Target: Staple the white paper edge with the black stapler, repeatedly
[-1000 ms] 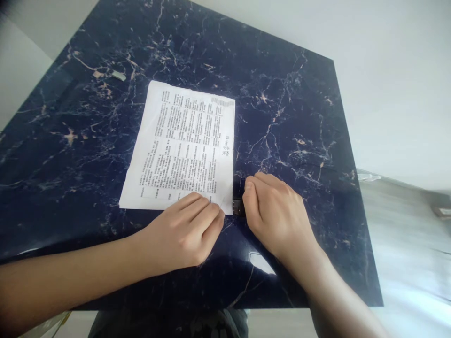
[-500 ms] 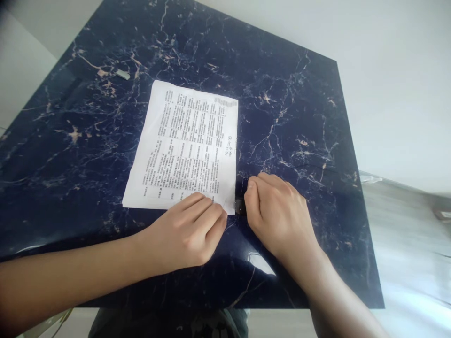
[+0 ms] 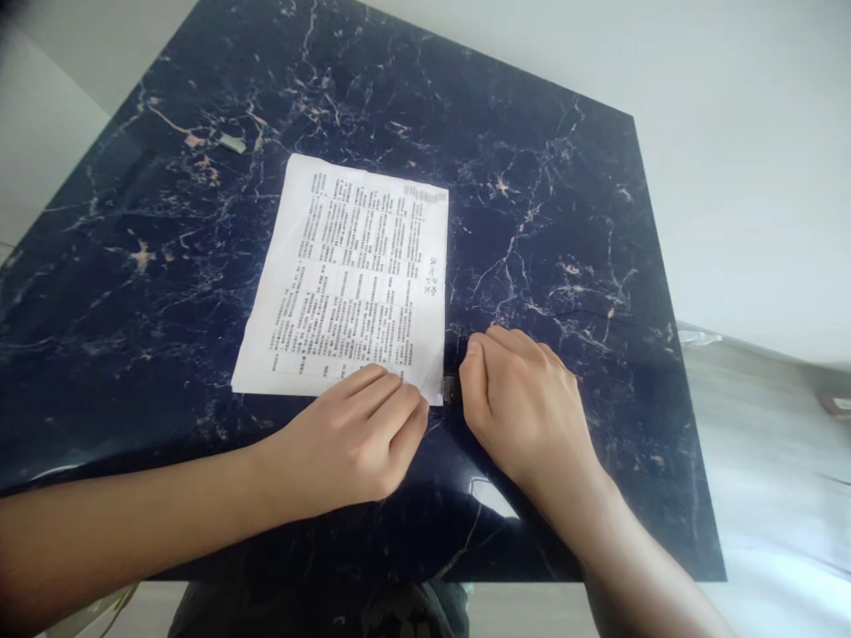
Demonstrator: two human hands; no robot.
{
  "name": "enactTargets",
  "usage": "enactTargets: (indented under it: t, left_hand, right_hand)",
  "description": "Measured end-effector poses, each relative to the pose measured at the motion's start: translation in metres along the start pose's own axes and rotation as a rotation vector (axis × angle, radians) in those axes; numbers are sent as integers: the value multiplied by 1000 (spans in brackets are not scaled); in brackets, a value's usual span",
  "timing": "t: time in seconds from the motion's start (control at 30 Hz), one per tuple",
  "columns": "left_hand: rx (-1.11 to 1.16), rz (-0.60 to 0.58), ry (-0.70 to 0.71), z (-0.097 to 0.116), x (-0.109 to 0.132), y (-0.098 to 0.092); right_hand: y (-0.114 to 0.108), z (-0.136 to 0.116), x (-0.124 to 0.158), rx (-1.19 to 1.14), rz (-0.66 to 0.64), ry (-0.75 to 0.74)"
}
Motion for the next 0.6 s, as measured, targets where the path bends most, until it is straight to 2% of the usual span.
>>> enactTargets:
  t: [0.6]
  left_hand:
    - [-15, 10, -6, 1, -2, -1]
  right_hand:
    - [-3, 1, 5, -19, 42, 16]
Point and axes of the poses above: each hand's wrist, its own x-axis away from the middle knuckle, its own y-axis out of the palm, z = x × y, the point moved 8 cm from there along -x, towards the middle knuckle, and after that the axes turned 11 degrees about -z, right-handed, at the moved point
